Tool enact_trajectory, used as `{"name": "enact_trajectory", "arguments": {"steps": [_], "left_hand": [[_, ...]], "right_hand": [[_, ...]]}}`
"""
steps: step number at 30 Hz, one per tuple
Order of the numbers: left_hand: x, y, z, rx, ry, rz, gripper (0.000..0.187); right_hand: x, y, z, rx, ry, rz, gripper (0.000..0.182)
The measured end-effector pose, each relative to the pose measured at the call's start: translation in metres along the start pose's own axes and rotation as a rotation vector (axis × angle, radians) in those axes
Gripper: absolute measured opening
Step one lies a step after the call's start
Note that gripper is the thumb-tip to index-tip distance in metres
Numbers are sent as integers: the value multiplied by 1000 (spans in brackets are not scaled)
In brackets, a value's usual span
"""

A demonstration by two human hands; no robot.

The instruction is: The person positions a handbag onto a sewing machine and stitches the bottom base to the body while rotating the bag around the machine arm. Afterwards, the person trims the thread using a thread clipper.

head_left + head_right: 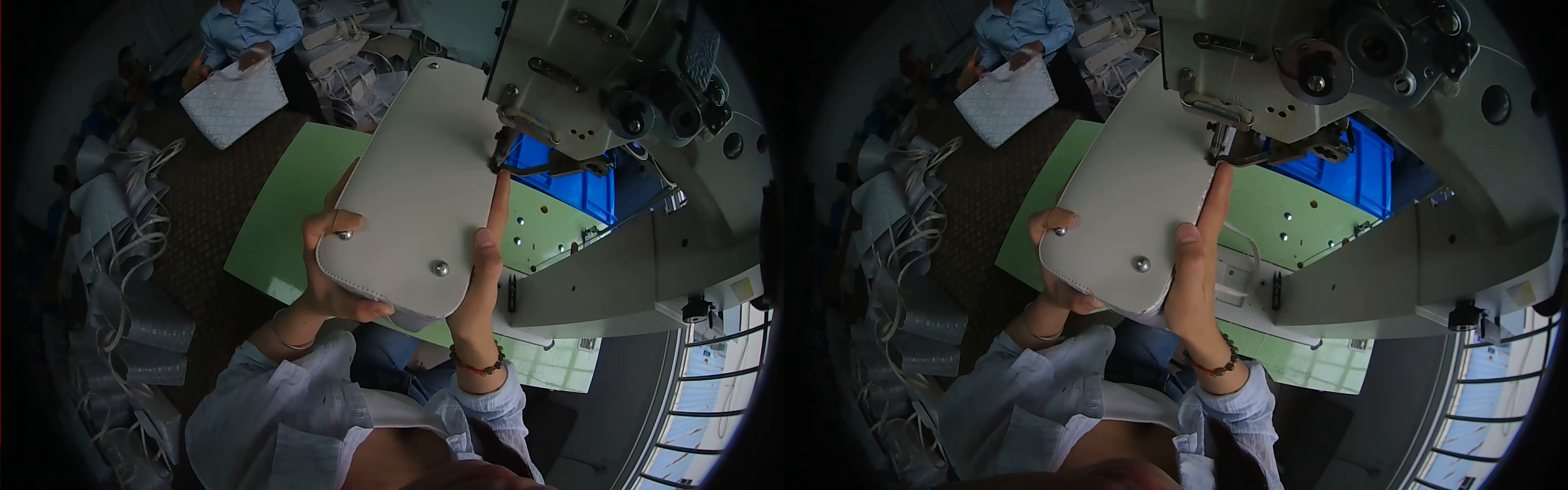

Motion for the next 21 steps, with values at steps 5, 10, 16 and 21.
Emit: {"name": "enact_trajectory", "arguments": {"steps": [5, 10, 16, 21], "left_hand": [[9, -1, -4, 28, 3, 3, 87], [16, -1, -11, 25, 7, -16, 87], [25, 0, -21, -29, 22, 1, 88], [34, 0, -30, -20, 51, 1, 86]], "right_hand": [[5, 7, -2, -533, 117, 9, 81], [4, 8, -7, -783, 162, -40, 91], [7, 6, -7, -822, 218, -81, 103], [14, 14, -5, -846, 275, 14, 98]]}}
Point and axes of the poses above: each hand's wrist, its own x-axis towards the middle knuckle, its own y-axis out of the back of the hand, z = x × y, the point moved 7 cm from there along x, towards the middle knuckle, and after that the axes turned 1 degree about -x, right-handed, at the moved point
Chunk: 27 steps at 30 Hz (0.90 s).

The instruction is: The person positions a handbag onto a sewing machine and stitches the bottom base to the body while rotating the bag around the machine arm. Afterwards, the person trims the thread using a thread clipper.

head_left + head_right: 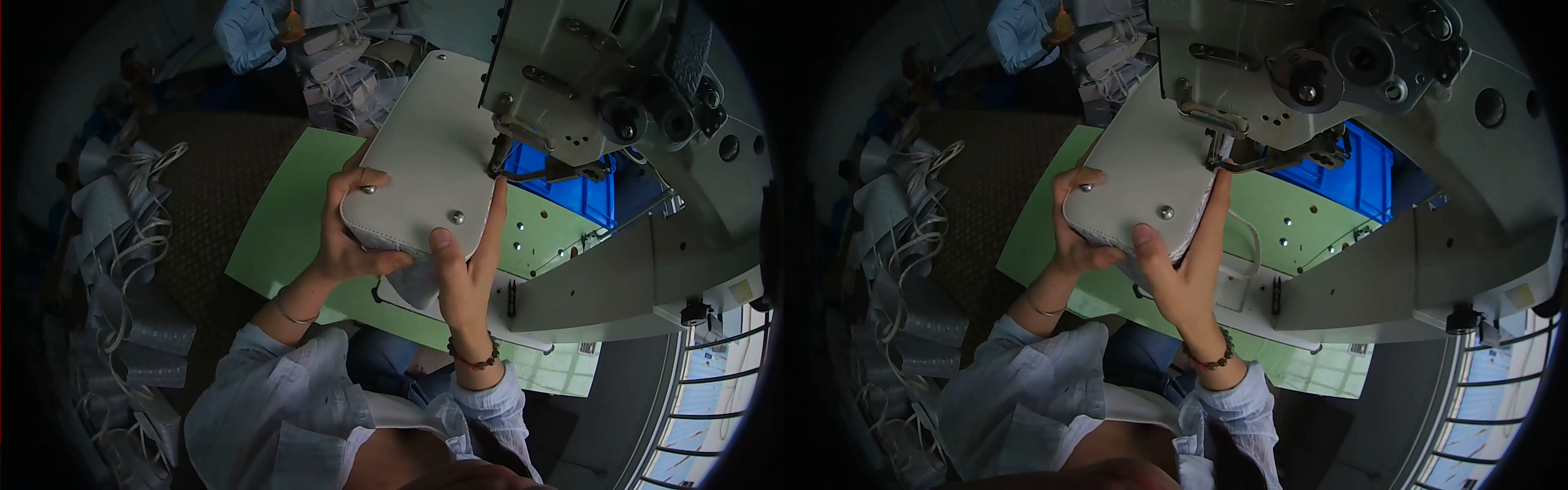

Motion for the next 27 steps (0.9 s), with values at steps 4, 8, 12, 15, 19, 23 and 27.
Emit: {"name": "enact_trajectory", "arguments": {"steps": [4, 8, 12, 15, 19, 23, 27], "left_hand": [[6, 0, -6, 9, 8, -9, 85], [14, 2, -12, 38, 9, -14, 84], [19, 1, -17, 20, 27, -1, 84], [20, 3, -23, 110, 31, -31, 85], [35, -1, -20, 38, 37, -55, 82], [52, 1, -10, 143, -37, -153, 74], [87, -9, 5, 432, 42, -507, 70]], "right_hand": [[6, -2, 4, -47, -5, 36, 101], [16, -1, 8, -58, 14, 69, 106], [22, -2, 10, -81, 14, 75, 107], [26, 0, 19, -76, -9, 93, 108], [33, 2, 23, -76, 53, 130, 104], [40, 4, 19, -88, 131, 150, 99], [44, 4, 12, -38, 120, 157, 95]]}}
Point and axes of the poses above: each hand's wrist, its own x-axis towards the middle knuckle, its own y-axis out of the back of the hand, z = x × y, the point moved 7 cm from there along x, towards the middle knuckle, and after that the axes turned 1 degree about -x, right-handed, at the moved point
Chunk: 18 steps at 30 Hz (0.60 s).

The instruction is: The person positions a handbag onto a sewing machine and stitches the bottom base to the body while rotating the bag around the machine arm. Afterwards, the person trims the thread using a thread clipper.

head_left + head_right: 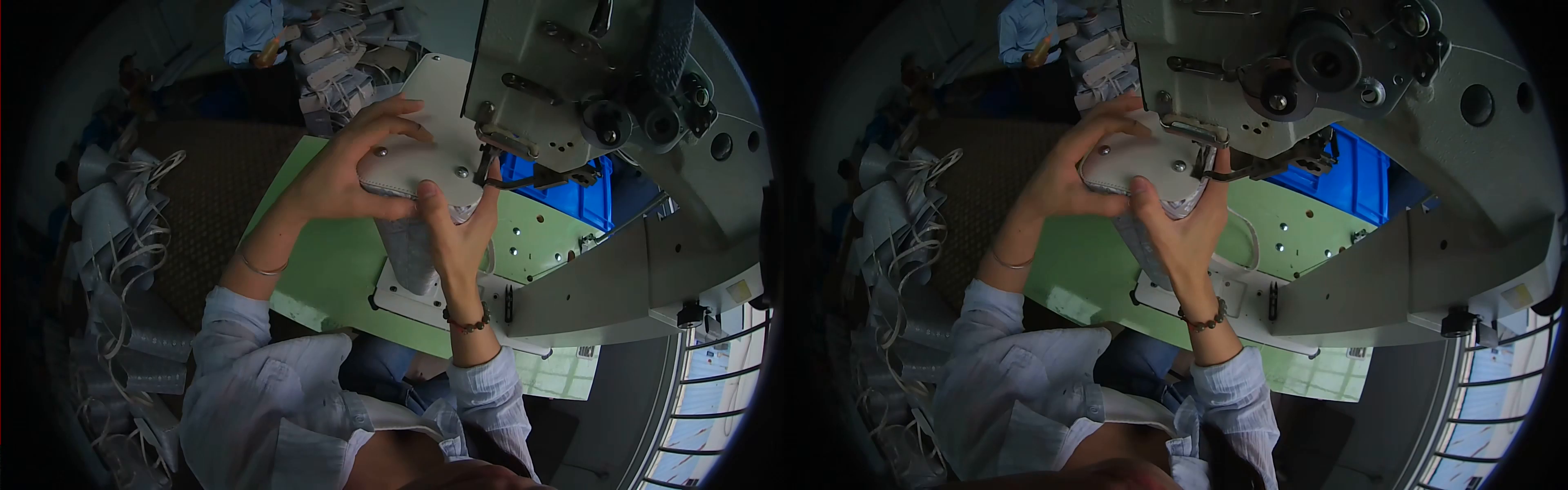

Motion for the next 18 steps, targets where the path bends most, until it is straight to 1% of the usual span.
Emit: {"name": "enact_trajectory", "arguments": {"steps": [1, 2, 3, 4, 5, 7, 8, 10, 12, 14, 18], "left_hand": [[11, 8, 3, -1, 0, 1, 70], [23, 3, 10, 92, -67, -149, 71], [32, -4, 15, 186, -133, -300, 73], [41, -1, 14, 185, -133, -298, 73], [47, -8, 12, 281, -141, -440, 75], [57, -18, 12, 373, -146, -580, 76], [61, -23, 16, 328, -134, -645, 79], [65, -28, 15, 279, -113, -707, 81], [65, -31, 18, 242, -177, -720, 82], [65, -32, 18, 243, -142, -737, 81], [59, -36, 13, 256, -69, -749, 80]], "right_hand": [[1, 1, 1, -11, -1, 2, 90], [3, 1, 3, -21, -3, 5, 86], [4, 1, 4, -21, -3, 4, 86], [5, 1, 5, -35, -11, -4, 82], [7, 1, 6, -50, -19, -13, 78], [9, 1, 6, -47, -18, -14, 76], [10, 1, 6, -40, -17, -14, 74], [11, 1, 7, -80, -12, -21, 73], [12, 3, 7, -116, -5, -29, 72], [13, 4, 13, -114, -105, -53, 69], [18, 4, 6, -44, -136, -129, 67]]}}
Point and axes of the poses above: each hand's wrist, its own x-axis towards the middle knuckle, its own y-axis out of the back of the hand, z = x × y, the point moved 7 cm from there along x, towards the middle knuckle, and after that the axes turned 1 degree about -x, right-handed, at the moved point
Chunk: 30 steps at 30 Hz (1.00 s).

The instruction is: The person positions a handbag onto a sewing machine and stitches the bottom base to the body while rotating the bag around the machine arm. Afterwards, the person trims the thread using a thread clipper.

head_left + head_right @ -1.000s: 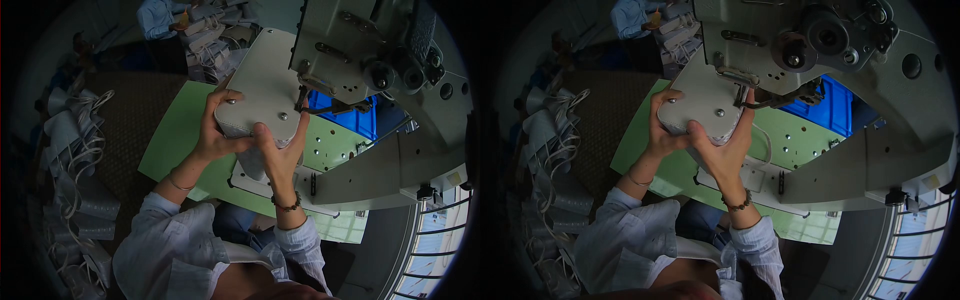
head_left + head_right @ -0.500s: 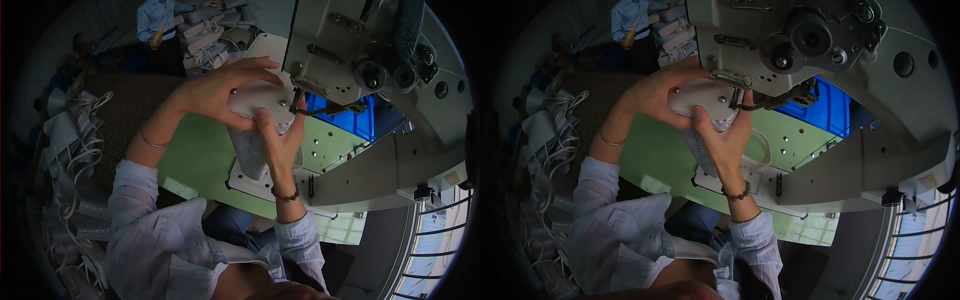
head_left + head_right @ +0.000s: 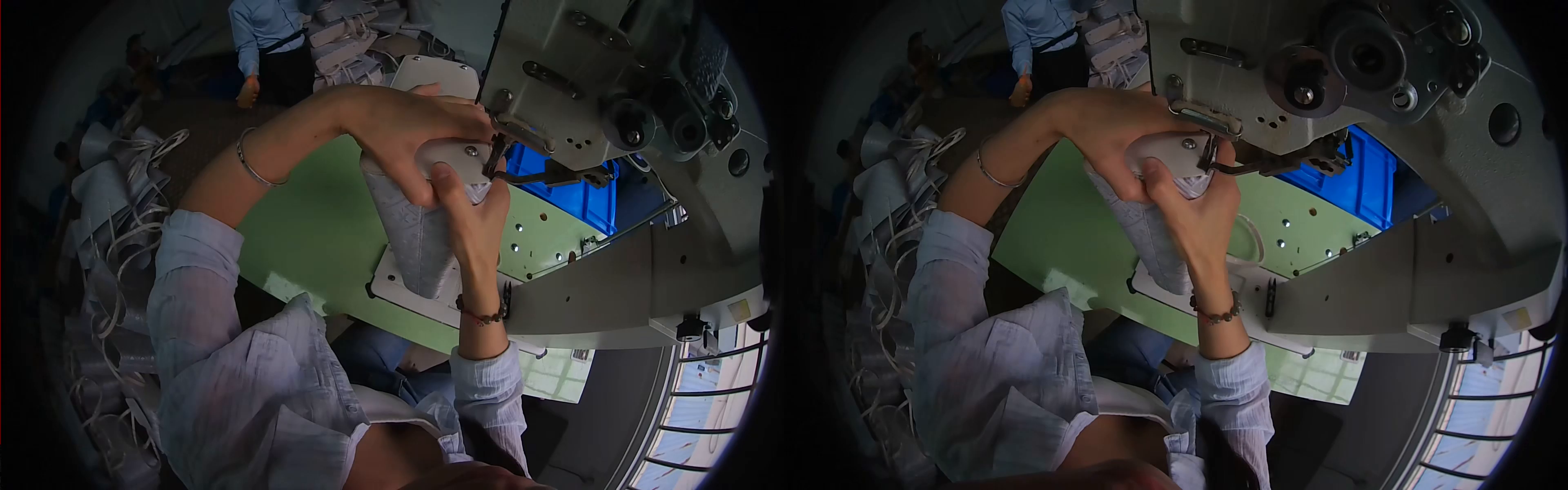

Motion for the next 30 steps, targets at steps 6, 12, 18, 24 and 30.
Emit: {"name": "enact_trajectory", "arguments": {"steps": [6, 12, 18, 24, 30], "left_hand": [[-1, -7, 7, 152, 84, -53, 90], [-7, -8, 14, 232, 111, -8, 108], [-12, -10, 20, 285, 115, 49, 120], [-23, -12, 25, 290, 110, 112, 127], [-53, -5, 34, 179, -102, 270, 122]], "right_hand": [[3, 2, 8, 11, -137, -225, 55], [6, 7, 3, 92, -125, -318, 50], [8, 11, 10, 86, -203, -386, 52], [7, 17, 8, 111, -206, -443, 53], [-13, 20, 8, 134, -300, -363, 58]]}}
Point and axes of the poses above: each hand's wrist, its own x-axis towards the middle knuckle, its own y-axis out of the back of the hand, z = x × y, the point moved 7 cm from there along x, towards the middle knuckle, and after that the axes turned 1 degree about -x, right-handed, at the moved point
